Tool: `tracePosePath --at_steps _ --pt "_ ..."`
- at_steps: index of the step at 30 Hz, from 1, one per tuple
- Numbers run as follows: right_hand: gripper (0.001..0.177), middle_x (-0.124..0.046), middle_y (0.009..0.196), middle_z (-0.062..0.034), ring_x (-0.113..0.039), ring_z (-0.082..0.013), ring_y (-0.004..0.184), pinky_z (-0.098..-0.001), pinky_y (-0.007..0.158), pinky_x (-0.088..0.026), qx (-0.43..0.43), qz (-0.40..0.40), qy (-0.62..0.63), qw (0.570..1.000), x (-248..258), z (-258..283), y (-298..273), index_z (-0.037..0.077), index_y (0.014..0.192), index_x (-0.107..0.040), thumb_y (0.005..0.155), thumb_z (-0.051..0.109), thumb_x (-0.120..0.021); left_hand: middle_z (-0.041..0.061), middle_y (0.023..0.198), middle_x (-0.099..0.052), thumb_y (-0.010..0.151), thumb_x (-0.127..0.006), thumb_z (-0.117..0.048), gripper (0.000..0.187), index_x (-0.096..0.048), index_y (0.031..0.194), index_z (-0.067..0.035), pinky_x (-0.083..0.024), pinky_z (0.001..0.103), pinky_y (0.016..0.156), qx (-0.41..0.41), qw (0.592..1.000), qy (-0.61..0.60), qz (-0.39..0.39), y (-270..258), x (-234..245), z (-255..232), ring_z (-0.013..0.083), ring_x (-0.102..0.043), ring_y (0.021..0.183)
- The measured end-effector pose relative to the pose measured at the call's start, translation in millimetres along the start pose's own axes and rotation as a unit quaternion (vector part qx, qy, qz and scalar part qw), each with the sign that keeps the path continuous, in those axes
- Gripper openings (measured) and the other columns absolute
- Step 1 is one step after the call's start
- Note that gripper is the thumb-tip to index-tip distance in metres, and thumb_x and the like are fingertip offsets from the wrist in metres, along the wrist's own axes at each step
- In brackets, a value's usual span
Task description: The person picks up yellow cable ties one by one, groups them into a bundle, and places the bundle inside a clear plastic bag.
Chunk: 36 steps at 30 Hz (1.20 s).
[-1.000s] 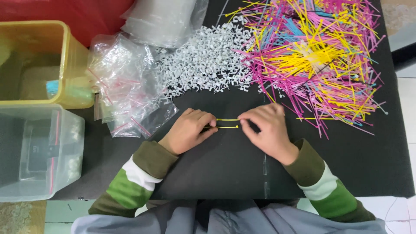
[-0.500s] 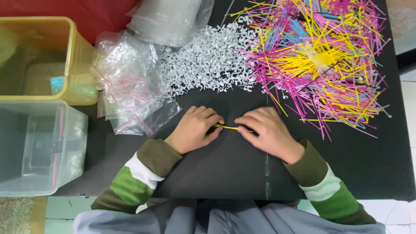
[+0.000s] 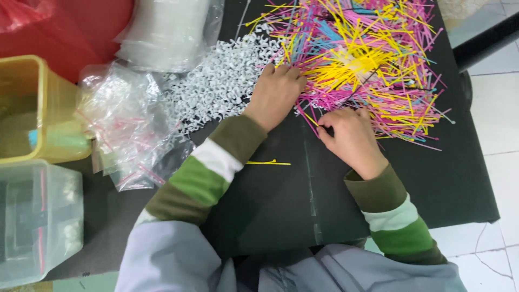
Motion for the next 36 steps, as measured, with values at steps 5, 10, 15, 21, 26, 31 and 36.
tracePosePath --at_steps 5,10,15,21,26,31,36 --pt "0.007 -0.063 0.072 0.0012 -0.067 -0.0230 0.083 -0.0399 0.083 -0.040 0.021 -0.056 -0.027 0.998 14.8 10.9 2.1 0.019 0.084 -0.071 0.091 0.021 -0.070 0.002 0.073 -0.065 0.077 -0.074 -0.008 0.014 -0.074 0.073 -0.021 -0.041 0.040 0.066 -0.027 0.999 0.007 -0.023 7.5 -43.6 -4.5 0.0222 -0.064 0.071" --pt "0.012 -0.057 0.074 0.0007 -0.063 -0.0230 0.085 -0.0395 0.083 -0.040 0.041 -0.131 -0.080 0.987 30.6 5.4 3.5 0.019 0.081 -0.058 0.080 0.023 -0.069 0.006 0.074 -0.066 0.080 -0.075 0.002 0.019 -0.075 0.073 -0.015 -0.041 0.039 0.068 -0.046 0.999 -0.008 -0.001 15.2 -40.0 0.6 0.0232 -0.063 0.071" --pt "0.011 -0.060 0.076 0.0020 -0.068 -0.0199 0.085 -0.0374 0.087 -0.044 0.027 -0.198 -0.106 0.974 54.3 -17.6 -4.3 0.021 0.090 -0.060 0.081 0.022 -0.066 0.008 0.084 -0.063 0.082 -0.076 -0.012 0.004 -0.074 0.085 -0.011 -0.043 0.040 0.071 -0.042 0.996 -0.074 0.021 12.1 -50.1 15.4 0.0267 -0.062 0.081" --pt "0.007 -0.075 0.095 -0.0018 -0.065 -0.0239 0.084 -0.0410 0.085 -0.036 -0.007 -0.259 -0.084 0.962 103.0 -17.0 -10.0 0.009 0.101 -0.071 0.104 0.014 -0.067 0.005 0.088 -0.069 0.106 -0.054 -0.022 0.016 -0.064 0.097 -0.013 -0.042 0.042 0.070 -0.029 0.983 -0.174 0.048 27.6 -15.7 17.5 0.0273 -0.063 0.080" --pt "0.006 -0.075 0.101 -0.0097 -0.067 -0.0290 0.093 -0.0454 0.083 -0.041 0.010 -0.242 0.014 0.970 97.4 -7.9 -5.6 0.003 0.104 -0.072 0.103 0.009 -0.071 0.001 0.078 -0.069 0.088 -0.070 0.001 0.015 -0.066 0.086 -0.014 -0.049 0.040 0.069 0.022 0.922 -0.373 0.105 36.1 -8.3 23.6 0.0214 -0.067 0.074" --pt "0.006 -0.067 0.134 -0.0221 -0.060 -0.0397 0.128 -0.0567 0.110 -0.043 0.024 -0.163 0.133 0.977 71.6 5.3 8.2 0.005 0.104 -0.065 0.102 0.011 -0.064 0.007 0.081 -0.068 0.090 -0.074 0.000 0.030 -0.055 0.111 -0.010 -0.058 0.033 0.075 0.062 0.839 -0.520 0.149 31.1 -2.0 19.0 0.0189 -0.070 0.076" --pt "0.002 -0.072 0.099 -0.0068 -0.066 -0.0274 0.094 -0.0465 0.096 -0.045 0.079 -0.169 0.111 0.976 52.1 16.3 11.7 0.006 0.101 -0.066 0.101 0.005 -0.067 0.003 0.083 -0.072 0.088 -0.077 -0.006 0.033 -0.056 0.112 -0.014 -0.054 0.027 0.072 0.067 0.811 -0.559 0.159 28.5 15.3 20.1 0.0127 -0.072 0.079"
Point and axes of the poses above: each hand's wrist, its own y-axis towards the middle knuckle, its own x-axis out of the back of the hand, z = x × y, the point moved 10 cm from there along y, towards the middle knuckle
